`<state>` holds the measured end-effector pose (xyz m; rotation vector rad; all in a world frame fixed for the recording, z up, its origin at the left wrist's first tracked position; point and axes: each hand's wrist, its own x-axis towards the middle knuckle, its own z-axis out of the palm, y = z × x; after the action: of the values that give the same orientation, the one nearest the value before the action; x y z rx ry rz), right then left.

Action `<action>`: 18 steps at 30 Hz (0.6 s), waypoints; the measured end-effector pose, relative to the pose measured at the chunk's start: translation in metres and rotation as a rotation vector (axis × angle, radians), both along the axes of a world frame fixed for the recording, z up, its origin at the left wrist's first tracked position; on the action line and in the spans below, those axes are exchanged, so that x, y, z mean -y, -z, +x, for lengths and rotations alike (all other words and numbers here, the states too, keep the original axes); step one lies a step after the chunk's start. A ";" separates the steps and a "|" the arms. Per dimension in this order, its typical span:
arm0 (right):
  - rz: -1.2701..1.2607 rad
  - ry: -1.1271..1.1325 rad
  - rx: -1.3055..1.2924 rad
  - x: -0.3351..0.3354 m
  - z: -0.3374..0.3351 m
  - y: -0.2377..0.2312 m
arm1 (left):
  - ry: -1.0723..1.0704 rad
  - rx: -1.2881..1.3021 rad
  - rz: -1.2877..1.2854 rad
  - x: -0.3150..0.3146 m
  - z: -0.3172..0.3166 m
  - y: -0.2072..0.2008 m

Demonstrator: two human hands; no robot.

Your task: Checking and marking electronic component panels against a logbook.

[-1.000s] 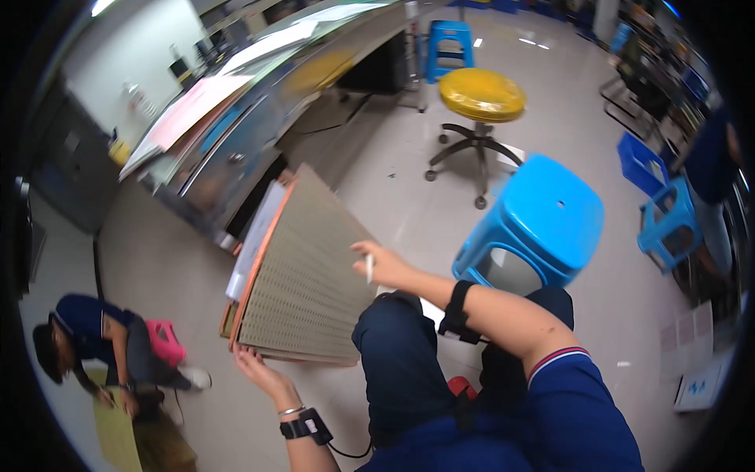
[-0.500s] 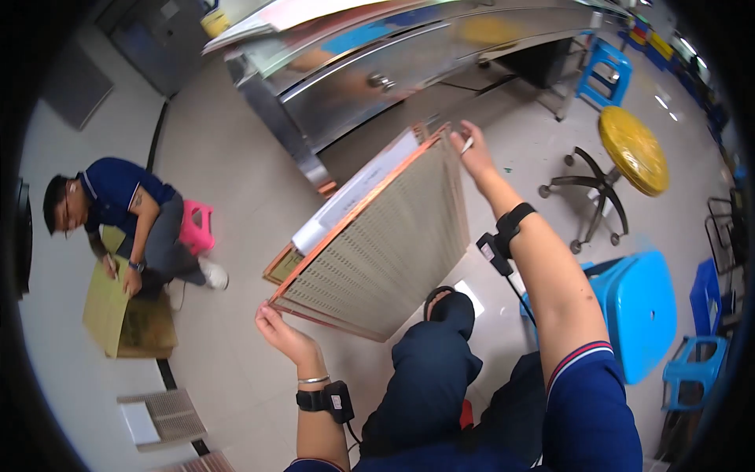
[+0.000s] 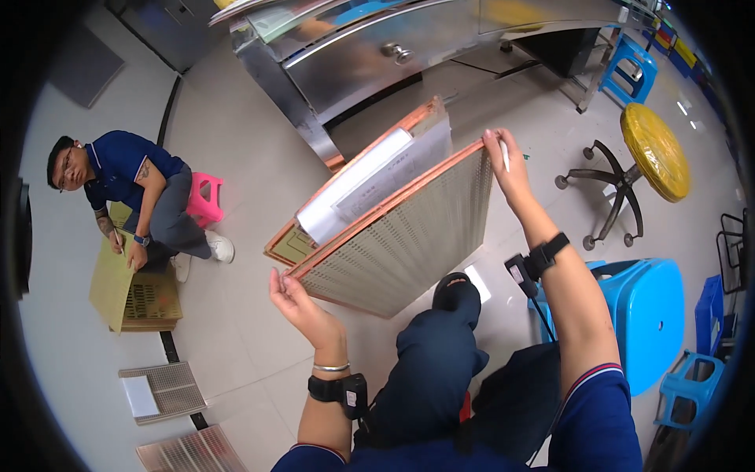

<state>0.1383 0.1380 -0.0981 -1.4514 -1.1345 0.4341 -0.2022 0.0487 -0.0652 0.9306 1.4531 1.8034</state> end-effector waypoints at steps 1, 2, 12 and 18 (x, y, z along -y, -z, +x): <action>-0.015 -0.012 -0.036 0.014 0.003 -0.003 | 0.006 0.005 -0.010 0.003 0.001 0.000; 0.007 -0.007 -0.064 0.029 0.003 -0.005 | 0.025 0.001 -0.032 0.006 0.001 0.000; -0.276 -0.201 0.134 0.120 0.043 -0.060 | 0.075 0.191 -0.153 0.043 0.004 -0.005; -0.198 -0.509 0.213 0.107 -0.034 -0.116 | 0.108 0.146 -0.170 0.060 0.004 -0.012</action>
<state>0.1038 0.0308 0.0182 -1.3906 -1.6810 0.7759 -0.1980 -0.0110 -0.0533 0.7605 1.4120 1.6076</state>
